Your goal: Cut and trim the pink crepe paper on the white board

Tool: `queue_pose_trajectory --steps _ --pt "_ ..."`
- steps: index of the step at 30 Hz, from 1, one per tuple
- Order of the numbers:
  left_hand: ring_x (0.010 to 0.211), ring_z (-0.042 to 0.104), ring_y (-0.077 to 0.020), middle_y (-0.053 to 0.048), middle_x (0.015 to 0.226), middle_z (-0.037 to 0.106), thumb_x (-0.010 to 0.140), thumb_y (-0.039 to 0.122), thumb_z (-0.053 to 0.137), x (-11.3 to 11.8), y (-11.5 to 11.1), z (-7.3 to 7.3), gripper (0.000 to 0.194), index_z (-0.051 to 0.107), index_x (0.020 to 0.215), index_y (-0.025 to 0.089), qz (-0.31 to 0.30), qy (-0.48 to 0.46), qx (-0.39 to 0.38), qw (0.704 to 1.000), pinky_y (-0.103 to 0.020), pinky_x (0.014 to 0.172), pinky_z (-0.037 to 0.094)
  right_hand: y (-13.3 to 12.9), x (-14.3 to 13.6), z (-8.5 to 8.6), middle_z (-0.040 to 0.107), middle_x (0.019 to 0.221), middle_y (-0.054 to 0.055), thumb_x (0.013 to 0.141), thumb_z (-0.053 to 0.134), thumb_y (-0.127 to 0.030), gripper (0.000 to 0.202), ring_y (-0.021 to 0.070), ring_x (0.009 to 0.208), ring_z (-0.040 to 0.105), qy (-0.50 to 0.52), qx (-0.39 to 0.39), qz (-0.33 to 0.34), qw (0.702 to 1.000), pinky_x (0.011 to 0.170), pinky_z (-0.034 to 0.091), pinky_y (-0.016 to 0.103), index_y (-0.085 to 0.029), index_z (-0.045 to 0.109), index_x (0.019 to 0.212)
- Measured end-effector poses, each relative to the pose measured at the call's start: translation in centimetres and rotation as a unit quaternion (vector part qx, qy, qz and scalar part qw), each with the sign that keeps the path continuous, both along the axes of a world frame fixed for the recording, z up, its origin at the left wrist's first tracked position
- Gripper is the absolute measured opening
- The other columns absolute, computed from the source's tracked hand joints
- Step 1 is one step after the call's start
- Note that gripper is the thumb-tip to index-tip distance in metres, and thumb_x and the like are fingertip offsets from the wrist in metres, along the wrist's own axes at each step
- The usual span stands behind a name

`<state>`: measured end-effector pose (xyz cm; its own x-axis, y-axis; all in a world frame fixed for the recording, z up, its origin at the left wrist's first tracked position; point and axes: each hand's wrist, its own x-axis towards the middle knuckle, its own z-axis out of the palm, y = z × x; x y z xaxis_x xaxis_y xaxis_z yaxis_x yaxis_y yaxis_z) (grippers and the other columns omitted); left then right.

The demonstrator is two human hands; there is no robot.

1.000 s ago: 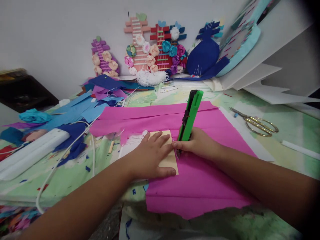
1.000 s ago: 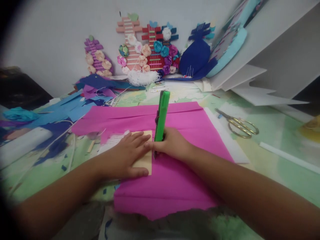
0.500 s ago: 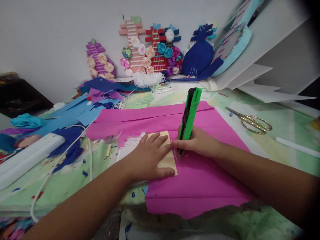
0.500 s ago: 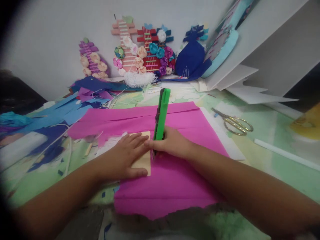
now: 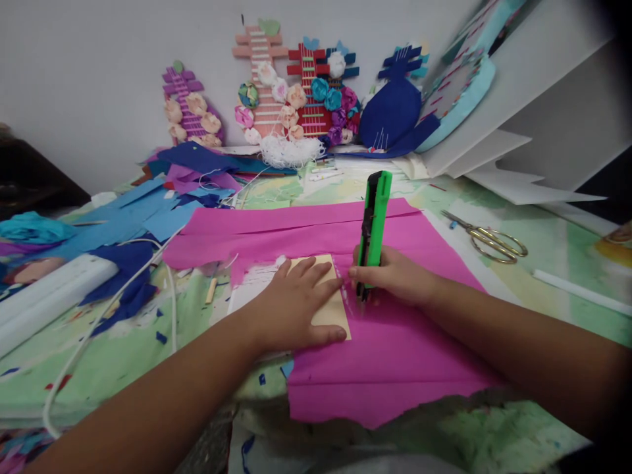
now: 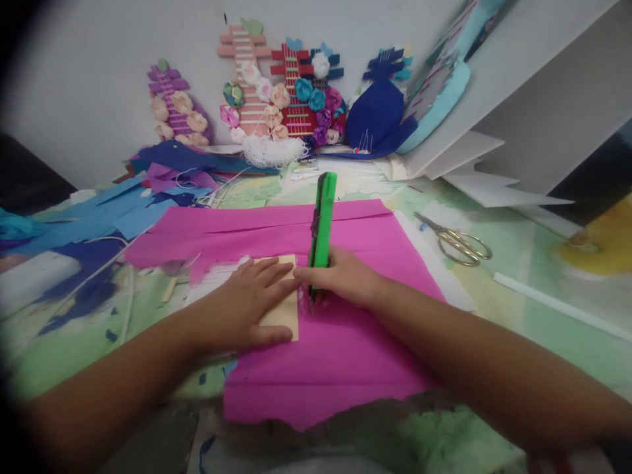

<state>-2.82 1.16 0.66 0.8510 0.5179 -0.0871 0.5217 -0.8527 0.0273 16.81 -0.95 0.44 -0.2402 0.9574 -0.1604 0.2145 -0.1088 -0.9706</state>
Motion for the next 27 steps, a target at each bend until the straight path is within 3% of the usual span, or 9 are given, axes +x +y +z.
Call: queue_pose_trajectory --steps 5,12,17,22,27 --pt "0.124 0.019 -0.0384 -0.014 0.139 0.025 0.076 0.065 0.037 0.1 -0.1 -0.1 0.072 0.03 0.133 0.021 -0.003 -0.004 0.013 1.0 -0.059 0.095 0.016 0.0 0.7 -0.6 0.054 0.049 -0.003 0.067 0.061 -0.04 0.028 0.0078 0.038 0.048 0.021 0.019 -0.022 0.999 0.038 0.039 0.021 -0.015 0.05 0.062" --pt "0.123 0.024 -0.0356 -0.014 0.137 0.029 0.076 0.063 0.039 -0.2 -0.3 0.3 0.071 0.033 0.132 0.02 -0.025 -0.011 0.026 0.999 -0.054 0.096 0.018 -0.8 -0.7 0.0 0.055 0.048 -0.002 0.067 0.062 -0.041 0.029 0.0081 0.04 0.051 0.003 0.04 -0.039 0.998 0.04 0.042 0.019 -0.015 0.052 0.063" --pt "0.123 0.025 -0.0348 -0.014 0.136 0.031 0.074 0.062 0.042 -0.5 -0.3 0.7 0.07 0.035 0.129 0.019 -0.046 -0.011 0.026 0.999 -0.053 0.096 0.019 -0.9 -1.2 0.1 0.055 0.046 -0.002 0.068 0.061 -0.038 0.026 0.0077 0.038 0.05 0.049 0.013 -0.045 0.998 0.039 0.042 0.019 -0.015 0.051 0.06" --pt "0.12 0.028 -0.0348 -0.014 0.132 0.035 0.077 0.062 0.038 -0.3 -0.5 0.5 0.064 0.042 0.124 0.018 -0.027 -0.02 0.029 0.999 -0.054 0.095 0.021 -0.6 -0.8 -0.2 0.052 0.046 -0.004 0.067 0.062 -0.037 0.026 0.0072 0.038 0.049 0.072 -0.002 -0.046 0.996 0.038 0.039 0.019 -0.015 0.05 0.06" --pt "0.121 0.027 -0.036 -0.014 0.133 0.033 0.077 0.061 0.04 0.0 -0.6 0.2 0.063 0.042 0.123 0.019 -0.012 -0.018 0.024 0.999 -0.057 0.094 0.02 -0.9 -0.3 -0.4 0.056 0.054 -0.002 0.067 0.062 -0.038 0.025 0.0101 0.047 0.053 -0.016 0.056 -0.059 0.997 0.045 0.042 0.022 -0.016 0.051 0.064"
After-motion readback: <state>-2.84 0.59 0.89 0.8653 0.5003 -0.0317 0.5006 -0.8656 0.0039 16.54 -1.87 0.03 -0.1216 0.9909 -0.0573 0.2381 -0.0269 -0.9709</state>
